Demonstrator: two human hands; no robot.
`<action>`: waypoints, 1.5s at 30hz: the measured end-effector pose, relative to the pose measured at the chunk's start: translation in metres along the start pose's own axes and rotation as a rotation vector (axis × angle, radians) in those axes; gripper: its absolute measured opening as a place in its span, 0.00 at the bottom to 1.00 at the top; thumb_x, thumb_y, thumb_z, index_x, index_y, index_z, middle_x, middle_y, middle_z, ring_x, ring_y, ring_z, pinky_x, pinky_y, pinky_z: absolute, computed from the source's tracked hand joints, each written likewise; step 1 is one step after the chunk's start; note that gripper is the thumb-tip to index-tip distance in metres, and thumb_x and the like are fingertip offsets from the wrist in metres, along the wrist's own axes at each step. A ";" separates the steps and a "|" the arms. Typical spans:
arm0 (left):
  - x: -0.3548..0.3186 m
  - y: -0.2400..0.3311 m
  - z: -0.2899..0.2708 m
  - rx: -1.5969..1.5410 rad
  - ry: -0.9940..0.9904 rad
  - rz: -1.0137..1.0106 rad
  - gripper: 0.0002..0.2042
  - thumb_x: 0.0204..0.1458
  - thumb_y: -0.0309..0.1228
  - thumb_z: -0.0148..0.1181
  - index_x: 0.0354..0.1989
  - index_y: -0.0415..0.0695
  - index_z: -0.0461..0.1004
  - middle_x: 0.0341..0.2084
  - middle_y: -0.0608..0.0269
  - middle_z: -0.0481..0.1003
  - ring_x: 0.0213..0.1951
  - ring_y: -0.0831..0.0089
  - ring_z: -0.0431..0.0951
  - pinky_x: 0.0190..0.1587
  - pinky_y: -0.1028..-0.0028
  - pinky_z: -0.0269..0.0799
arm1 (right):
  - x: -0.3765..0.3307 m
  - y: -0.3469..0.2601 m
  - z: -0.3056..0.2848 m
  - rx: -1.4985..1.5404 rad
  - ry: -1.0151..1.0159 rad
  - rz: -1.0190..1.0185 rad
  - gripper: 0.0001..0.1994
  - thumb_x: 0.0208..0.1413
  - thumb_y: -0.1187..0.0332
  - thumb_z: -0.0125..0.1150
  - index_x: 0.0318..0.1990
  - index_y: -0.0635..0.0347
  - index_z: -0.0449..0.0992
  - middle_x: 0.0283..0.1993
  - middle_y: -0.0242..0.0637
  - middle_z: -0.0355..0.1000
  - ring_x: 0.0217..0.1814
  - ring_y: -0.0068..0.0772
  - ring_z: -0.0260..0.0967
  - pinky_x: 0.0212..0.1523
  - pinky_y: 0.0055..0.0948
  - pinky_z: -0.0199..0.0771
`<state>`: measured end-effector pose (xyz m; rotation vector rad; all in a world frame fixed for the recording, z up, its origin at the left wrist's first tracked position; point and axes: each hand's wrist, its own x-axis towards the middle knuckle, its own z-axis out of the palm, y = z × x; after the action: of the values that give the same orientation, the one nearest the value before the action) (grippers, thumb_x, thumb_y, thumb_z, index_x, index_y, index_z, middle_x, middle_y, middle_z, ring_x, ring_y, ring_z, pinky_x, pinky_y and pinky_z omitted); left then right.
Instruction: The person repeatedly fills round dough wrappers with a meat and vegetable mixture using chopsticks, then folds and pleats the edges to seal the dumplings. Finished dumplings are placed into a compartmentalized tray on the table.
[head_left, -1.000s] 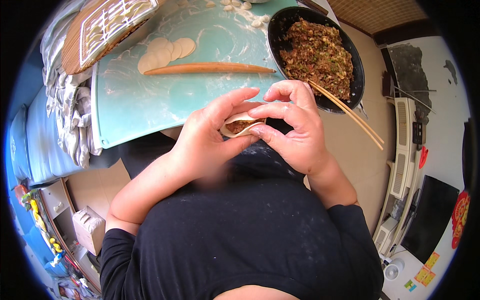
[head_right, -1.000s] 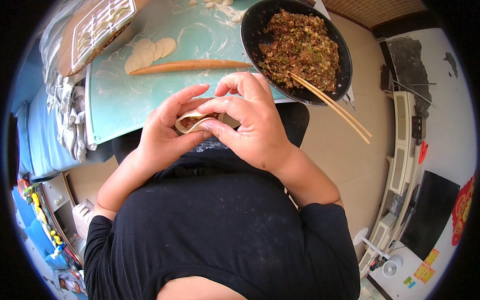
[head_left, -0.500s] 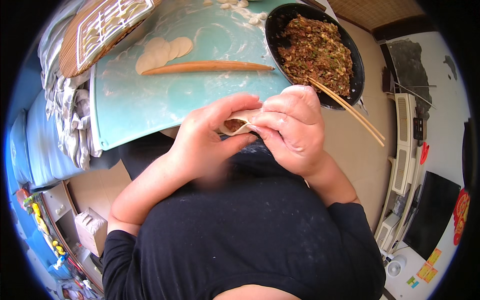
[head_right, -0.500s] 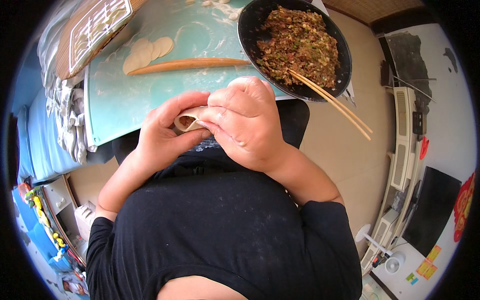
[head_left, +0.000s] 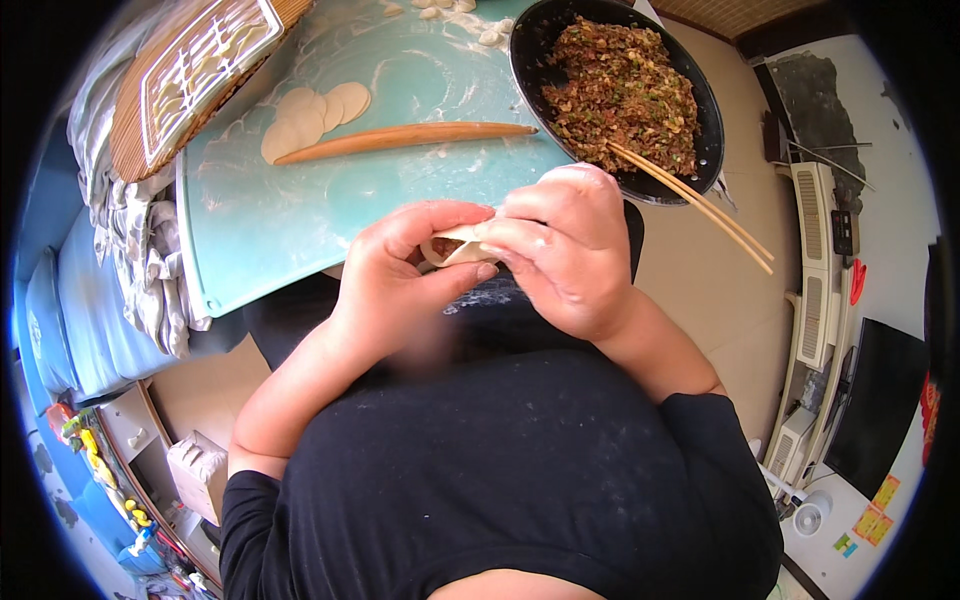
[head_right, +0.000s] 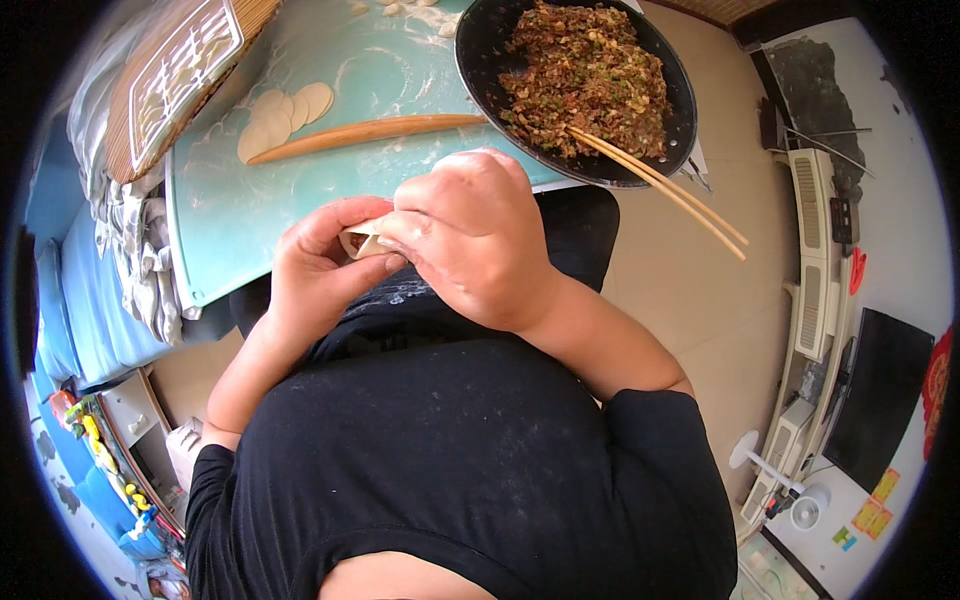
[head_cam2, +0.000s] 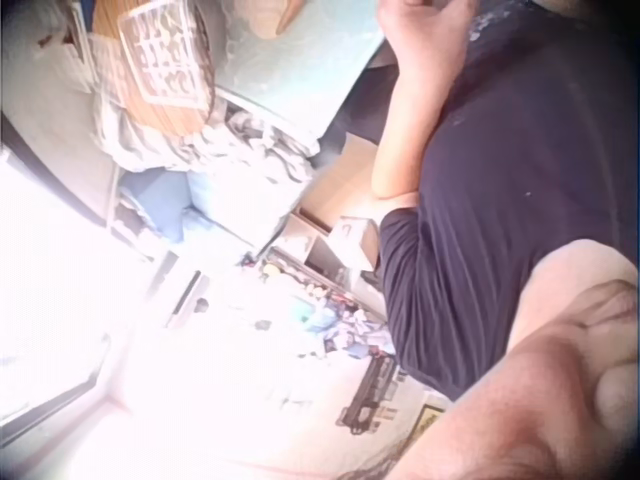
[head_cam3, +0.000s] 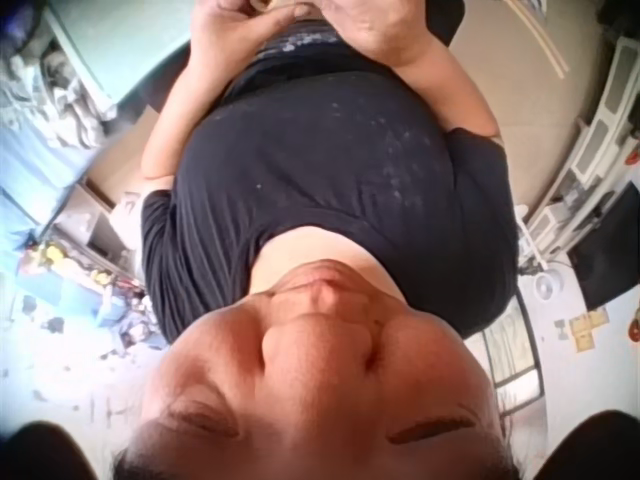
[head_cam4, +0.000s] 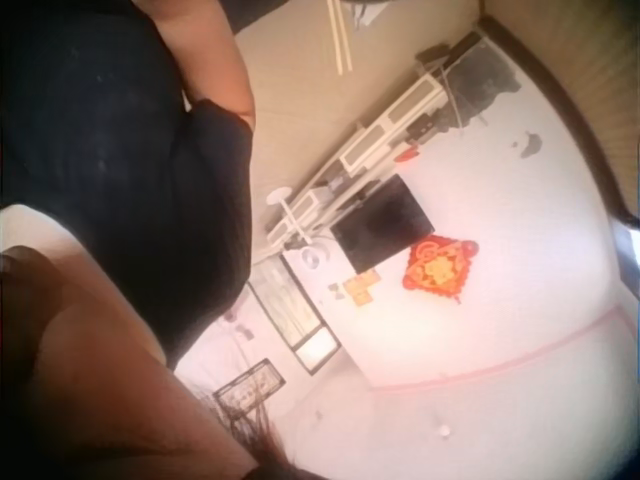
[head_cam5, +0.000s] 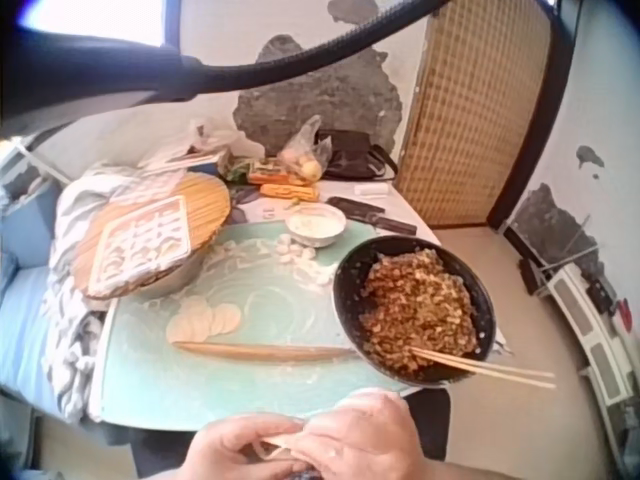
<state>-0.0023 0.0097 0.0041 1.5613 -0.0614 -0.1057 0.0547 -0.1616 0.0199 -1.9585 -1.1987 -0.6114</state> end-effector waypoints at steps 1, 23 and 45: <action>-0.001 0.001 0.000 -0.068 -0.014 -0.057 0.18 0.40 0.20 0.64 0.43 0.39 0.72 0.36 0.63 0.75 0.36 0.79 0.74 0.39 0.79 0.70 | 0.000 0.001 -0.002 0.037 0.018 0.031 0.08 0.40 0.73 0.62 0.32 0.55 0.76 0.32 0.31 0.67 0.34 0.35 0.63 0.35 0.31 0.61; -0.001 -0.001 0.001 -0.343 0.049 0.094 0.20 0.44 0.16 0.59 0.48 0.35 0.67 0.42 0.59 0.72 0.44 0.75 0.72 0.47 0.75 0.70 | -0.015 0.000 -0.006 0.498 -0.126 0.546 0.03 0.50 0.76 0.57 0.32 0.67 0.72 0.29 0.38 0.69 0.28 0.27 0.65 0.30 0.22 0.66; -0.003 -0.006 -0.001 -0.291 0.066 0.114 0.20 0.43 0.14 0.59 0.48 0.35 0.67 0.46 0.56 0.70 0.47 0.73 0.71 0.49 0.75 0.68 | -0.009 0.006 0.001 0.488 -0.054 0.522 0.07 0.43 0.75 0.64 0.30 0.64 0.72 0.28 0.37 0.70 0.27 0.24 0.67 0.24 0.21 0.67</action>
<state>-0.0050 0.0106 -0.0021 1.2668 -0.0796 0.0260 0.0558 -0.1675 0.0105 -1.7590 -0.7235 0.0093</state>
